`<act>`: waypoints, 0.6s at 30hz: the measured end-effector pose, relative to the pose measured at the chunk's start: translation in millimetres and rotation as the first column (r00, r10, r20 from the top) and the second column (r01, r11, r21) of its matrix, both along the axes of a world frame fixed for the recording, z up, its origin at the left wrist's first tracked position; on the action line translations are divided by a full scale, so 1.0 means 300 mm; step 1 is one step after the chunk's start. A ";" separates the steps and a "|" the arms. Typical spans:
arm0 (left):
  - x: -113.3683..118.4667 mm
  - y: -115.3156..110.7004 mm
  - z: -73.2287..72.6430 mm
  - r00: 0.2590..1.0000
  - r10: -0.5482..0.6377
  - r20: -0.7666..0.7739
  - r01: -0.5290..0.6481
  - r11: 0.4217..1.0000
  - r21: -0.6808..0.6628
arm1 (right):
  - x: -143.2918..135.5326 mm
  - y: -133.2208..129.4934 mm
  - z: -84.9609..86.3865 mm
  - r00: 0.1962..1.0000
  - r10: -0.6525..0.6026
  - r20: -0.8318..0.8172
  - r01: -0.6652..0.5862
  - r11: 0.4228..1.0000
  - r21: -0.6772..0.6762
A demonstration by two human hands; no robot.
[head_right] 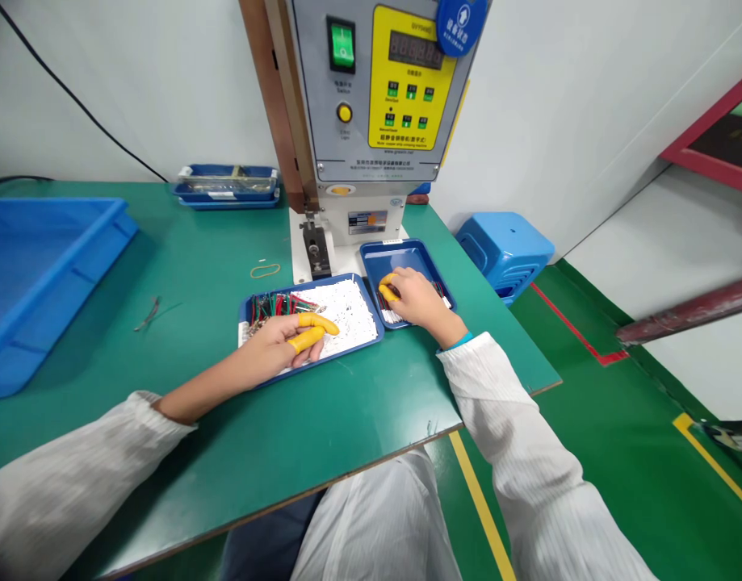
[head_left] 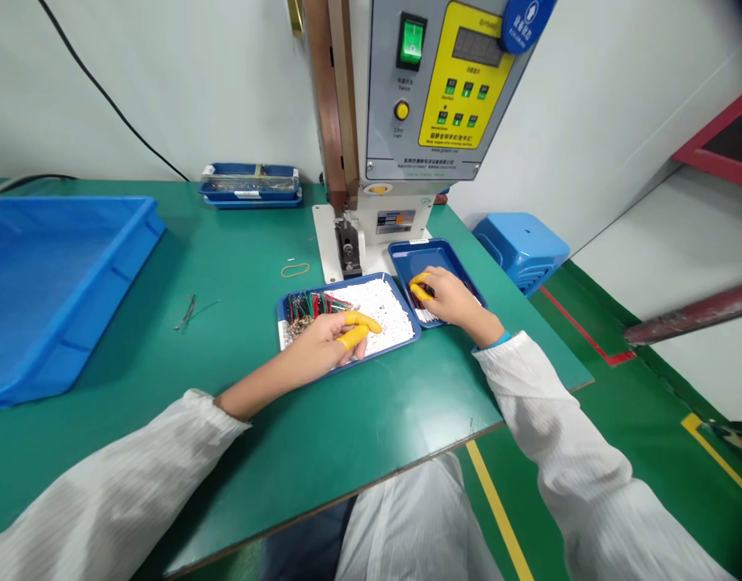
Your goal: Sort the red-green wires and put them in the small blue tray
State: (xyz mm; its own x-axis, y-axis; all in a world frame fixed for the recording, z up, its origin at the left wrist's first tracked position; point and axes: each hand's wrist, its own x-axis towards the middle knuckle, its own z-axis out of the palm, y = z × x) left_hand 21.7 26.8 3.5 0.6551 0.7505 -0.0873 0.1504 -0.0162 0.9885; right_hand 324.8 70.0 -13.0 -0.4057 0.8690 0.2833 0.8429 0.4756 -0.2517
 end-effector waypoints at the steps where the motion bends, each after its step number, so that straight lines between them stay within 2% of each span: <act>1: 0.000 -0.001 0.001 1.000 0.001 -0.005 -0.001 1.000 0.006 | 0.000 0.000 0.000 1.000 -0.001 -0.001 0.001 1.000 0.002; 10: 0.000 0.001 0.002 0.999 -0.017 -0.038 0.017 1.000 0.007 | -0.001 0.007 0.006 1.000 -0.011 0.028 0.011 1.000 0.011; 18: 0.000 0.006 -0.004 0.999 -0.030 -0.018 0.030 1.000 -0.009 | 0.005 0.028 0.007 1.000 0.019 -0.011 -0.018 0.996 0.089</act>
